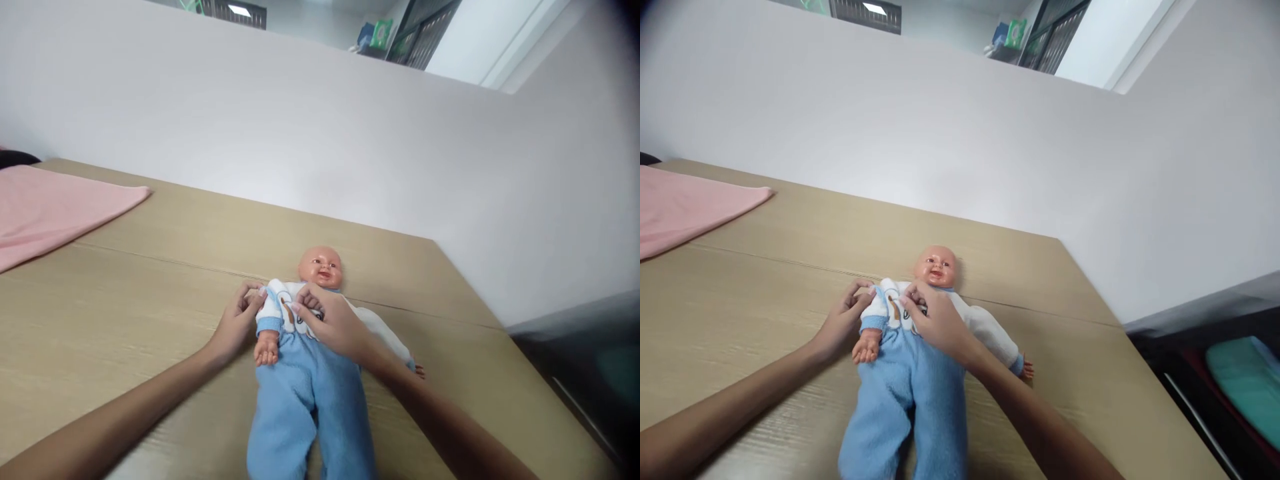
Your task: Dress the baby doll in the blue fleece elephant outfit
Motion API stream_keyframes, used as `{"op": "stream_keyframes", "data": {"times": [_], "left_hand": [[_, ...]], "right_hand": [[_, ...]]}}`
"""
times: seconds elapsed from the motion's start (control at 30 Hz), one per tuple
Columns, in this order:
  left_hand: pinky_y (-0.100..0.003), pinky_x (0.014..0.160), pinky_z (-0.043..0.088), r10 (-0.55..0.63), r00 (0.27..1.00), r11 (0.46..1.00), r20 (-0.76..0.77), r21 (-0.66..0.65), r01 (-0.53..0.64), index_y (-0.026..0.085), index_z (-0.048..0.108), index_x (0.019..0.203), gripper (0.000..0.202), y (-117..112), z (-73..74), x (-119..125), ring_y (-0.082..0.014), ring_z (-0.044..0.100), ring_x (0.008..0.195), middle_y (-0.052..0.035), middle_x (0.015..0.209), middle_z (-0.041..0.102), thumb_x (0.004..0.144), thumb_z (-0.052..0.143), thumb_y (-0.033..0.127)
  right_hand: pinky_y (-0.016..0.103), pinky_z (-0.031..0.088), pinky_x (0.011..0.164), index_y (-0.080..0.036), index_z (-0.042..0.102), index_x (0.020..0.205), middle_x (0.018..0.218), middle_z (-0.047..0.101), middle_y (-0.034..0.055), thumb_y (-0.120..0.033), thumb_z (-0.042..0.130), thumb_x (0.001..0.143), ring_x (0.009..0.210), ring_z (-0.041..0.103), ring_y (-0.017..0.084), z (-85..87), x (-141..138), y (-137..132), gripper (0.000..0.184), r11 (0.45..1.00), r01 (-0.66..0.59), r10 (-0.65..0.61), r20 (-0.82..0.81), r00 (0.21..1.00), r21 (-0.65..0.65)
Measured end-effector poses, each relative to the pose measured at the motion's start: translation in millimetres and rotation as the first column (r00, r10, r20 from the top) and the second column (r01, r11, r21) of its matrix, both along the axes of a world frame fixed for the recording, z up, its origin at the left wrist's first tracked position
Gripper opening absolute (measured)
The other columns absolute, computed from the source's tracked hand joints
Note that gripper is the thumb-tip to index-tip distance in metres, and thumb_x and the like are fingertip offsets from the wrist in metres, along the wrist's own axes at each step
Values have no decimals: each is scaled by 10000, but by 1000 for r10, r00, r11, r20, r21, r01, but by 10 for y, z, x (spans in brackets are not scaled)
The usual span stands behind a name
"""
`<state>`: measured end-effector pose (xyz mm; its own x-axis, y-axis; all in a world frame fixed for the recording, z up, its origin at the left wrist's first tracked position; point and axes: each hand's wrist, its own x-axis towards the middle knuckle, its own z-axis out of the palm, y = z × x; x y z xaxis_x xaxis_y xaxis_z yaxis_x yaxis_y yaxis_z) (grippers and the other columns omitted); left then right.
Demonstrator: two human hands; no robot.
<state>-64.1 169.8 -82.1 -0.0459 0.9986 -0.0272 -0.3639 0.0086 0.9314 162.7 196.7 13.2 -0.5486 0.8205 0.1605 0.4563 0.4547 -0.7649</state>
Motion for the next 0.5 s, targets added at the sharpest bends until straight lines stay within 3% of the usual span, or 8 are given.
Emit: {"op": "stream_keyframes", "data": {"times": [0.07, 0.13, 0.23, 0.37, 0.5], "left_hand": [[-291, 705, 531, -27, 999, 1000, -38, 5, 28, 248, 693, 1073, 599, 58, 16, -46, -187, 675, 771, 0, 884, 759, 875, 922, 765], [-298, 783, 557, 14, 988, 997, -151, 75, -3, 240, 724, 1068, 549, 96, 39, -105, -194, 705, 870, -21, 978, 768, 921, 896, 740], [-308, 926, 570, 8, 961, 986, -277, 161, 38, 235, 757, 1109, 482, 129, 79, -189, -207, 720, 1048, -50, 1143, 772, 998, 844, 696], [-273, 764, 543, -105, 967, 985, -233, 110, 134, 241, 698, 1086, 493, 237, 117, -196, -179, 674, 872, -8, 983, 741, 1008, 818, 713], [-276, 601, 510, -184, 970, 982, -157, 6, 187, 250, 669, 1053, 636, 483, 87, -58, -168, 626, 663, 30, 813, 704, 824, 941, 777]], "right_hand": [[335, 473, 763, -254, 629, 967, 826, 660, -26, -454, 573, 1158, 789, 628, 199, -128, -23, 24, 282, 997, 38, -44, -84, 995, -70], [338, 488, 784, -256, 610, 1003, 852, 671, -22, -486, 583, 1143, 826, 651, 207, -230, -27, 61, 270, 995, 57, -68, -136, 988, -83], [367, 543, 925, -244, 656, 1095, 1037, 775, 28, -502, 687, 1081, 997, 728, 238, -303, -2, 88, 260, 995, 72, -80, -144, 986, -63], [410, 551, 1067, -239, 731, 1164, 1204, 816, 54, -542, 783, 1017, 1154, 751, 276, -316, 23, 107, 340, 993, 26, -41, -128, 991, -115], [359, 565, 931, -240, 751, 1091, 1062, 795, 15, -581, 799, 992, 997, 727, 245, -347, 12, 167, 358, 978, -37, -5, -197, 980, -207]]}}
